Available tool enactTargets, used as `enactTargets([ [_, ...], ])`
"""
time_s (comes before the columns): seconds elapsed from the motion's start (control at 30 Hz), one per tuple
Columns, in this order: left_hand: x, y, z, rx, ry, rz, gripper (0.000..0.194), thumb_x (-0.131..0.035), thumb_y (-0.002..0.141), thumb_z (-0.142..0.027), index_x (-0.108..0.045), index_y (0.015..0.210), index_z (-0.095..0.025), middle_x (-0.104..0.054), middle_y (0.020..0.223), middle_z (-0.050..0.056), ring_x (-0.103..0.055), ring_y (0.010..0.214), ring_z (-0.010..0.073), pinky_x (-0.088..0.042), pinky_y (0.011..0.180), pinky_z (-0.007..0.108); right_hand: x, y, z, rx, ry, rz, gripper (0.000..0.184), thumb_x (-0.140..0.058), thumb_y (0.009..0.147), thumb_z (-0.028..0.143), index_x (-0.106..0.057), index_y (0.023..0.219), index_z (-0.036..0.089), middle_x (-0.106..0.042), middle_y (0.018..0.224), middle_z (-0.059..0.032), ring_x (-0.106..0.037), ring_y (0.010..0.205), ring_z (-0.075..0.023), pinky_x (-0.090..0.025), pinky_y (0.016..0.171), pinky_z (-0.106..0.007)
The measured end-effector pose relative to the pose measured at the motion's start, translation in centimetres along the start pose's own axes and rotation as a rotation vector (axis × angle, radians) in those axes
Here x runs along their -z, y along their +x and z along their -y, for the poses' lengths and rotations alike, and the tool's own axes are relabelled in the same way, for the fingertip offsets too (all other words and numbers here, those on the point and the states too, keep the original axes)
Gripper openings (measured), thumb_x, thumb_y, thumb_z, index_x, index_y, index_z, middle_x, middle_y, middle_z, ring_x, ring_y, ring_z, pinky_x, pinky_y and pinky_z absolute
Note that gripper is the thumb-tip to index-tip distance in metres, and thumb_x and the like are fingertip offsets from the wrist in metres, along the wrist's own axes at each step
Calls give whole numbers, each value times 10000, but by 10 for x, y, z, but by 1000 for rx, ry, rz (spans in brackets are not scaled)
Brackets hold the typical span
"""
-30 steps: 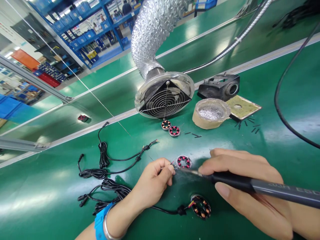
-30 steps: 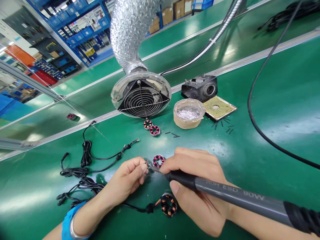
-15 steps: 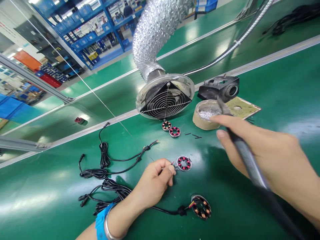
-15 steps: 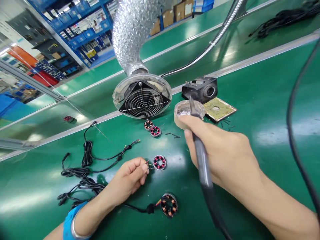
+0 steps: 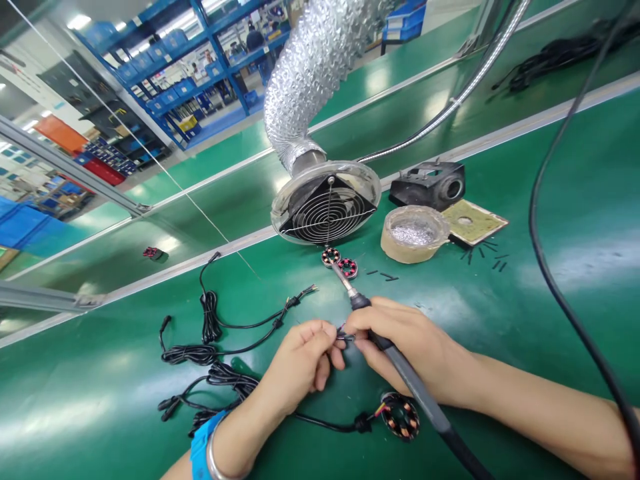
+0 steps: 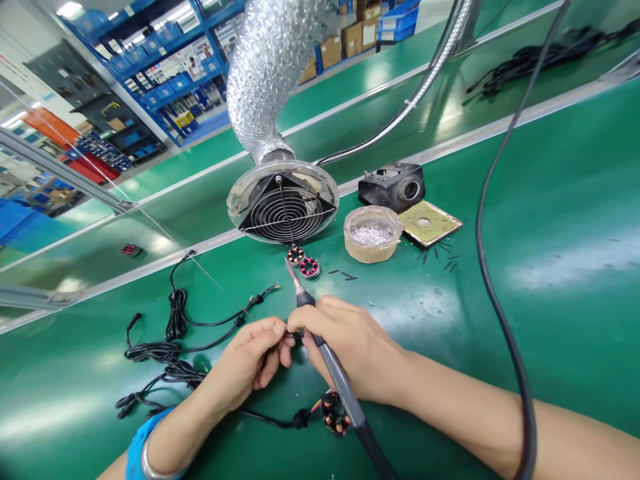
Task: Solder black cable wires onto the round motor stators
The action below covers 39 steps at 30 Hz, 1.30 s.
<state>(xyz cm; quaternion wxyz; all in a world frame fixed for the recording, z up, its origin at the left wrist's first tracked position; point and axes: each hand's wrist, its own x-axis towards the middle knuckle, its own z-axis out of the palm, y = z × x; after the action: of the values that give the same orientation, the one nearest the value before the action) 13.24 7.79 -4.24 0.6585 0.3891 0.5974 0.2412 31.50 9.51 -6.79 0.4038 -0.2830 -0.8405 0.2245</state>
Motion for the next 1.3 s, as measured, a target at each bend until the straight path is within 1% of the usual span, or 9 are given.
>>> enactTargets([
  [0.13,6,-1,-4,-8,91,-12,300,-650,658,-446,-607,666,-149,-603,565,-19,-306,328,31,-177,346,195,0,3,-2,-21,43,-49,201,-449,859,35,-516,939,207,-597,716,12,-526,625,-134,-447,581,-222],
  [0.23,6,-2,-6,-72,157,-52,195,-665,643,-338,-643,622,-145,-585,547,-19,-391,435,63,-288,439,195,1,1,-2,-21,52,-50,200,-452,872,40,-521,948,212,-617,728,8,-541,632,-135,-457,591,-224],
  [0.43,3,-2,1,-183,238,-95,206,-663,714,-349,-705,685,-149,-632,641,6,-485,615,129,-388,597,231,-1,-4,-8,8,75,-28,181,-470,904,64,-533,993,209,-641,786,-2,-551,674,-139,-471,625,-234],
  [0.6,2,-3,3,-238,363,-130,238,-612,794,-355,-702,706,-153,-592,619,-5,-464,593,132,-359,576,232,-3,0,-9,46,54,-36,185,-507,905,87,-553,1048,195,-665,864,-25,-513,713,-156,-450,623,-247],
  [0.8,-2,-11,8,-458,636,-257,198,-591,845,-280,-695,710,-181,-584,652,24,-518,605,157,-376,575,244,-7,1,-5,53,3,-50,184,-440,896,76,-561,970,194,-650,786,-25,-496,681,-164,-447,605,-253],
  [0.9,-9,-20,12,-501,706,-202,169,-581,854,-266,-724,867,-178,-616,716,51,-563,628,177,-426,586,258,-13,-1,-2,37,-66,-135,190,-432,863,66,-553,938,192,-613,733,-24,-488,661,-172,-432,570,-259],
  [1.03,-17,-31,5,-504,772,-73,376,-546,770,-128,-682,1121,-131,-691,890,105,-653,793,230,-508,742,302,-17,-2,-2,45,-121,-170,224,-420,866,53,-570,971,182,-576,695,-27,-469,635,-184,-411,557,-280],
  [1.13,-7,-35,-10,-479,910,-50,392,-451,774,-84,-719,1047,-166,-732,959,98,-674,884,246,-506,812,327,-13,-1,-5,81,-106,-134,267,-437,846,35,-559,1033,181,-616,760,-37,-487,652,-180,-435,581,-281],
  [1.3,35,-52,-34,-384,1031,-298,427,-337,904,-193,-680,1157,-183,-766,917,56,-703,850,224,-509,808,333,10,-1,-7,98,-82,-1,345,-474,810,74,-521,1137,176,-654,845,-54,-538,689,-183,-495,608,-295],
])
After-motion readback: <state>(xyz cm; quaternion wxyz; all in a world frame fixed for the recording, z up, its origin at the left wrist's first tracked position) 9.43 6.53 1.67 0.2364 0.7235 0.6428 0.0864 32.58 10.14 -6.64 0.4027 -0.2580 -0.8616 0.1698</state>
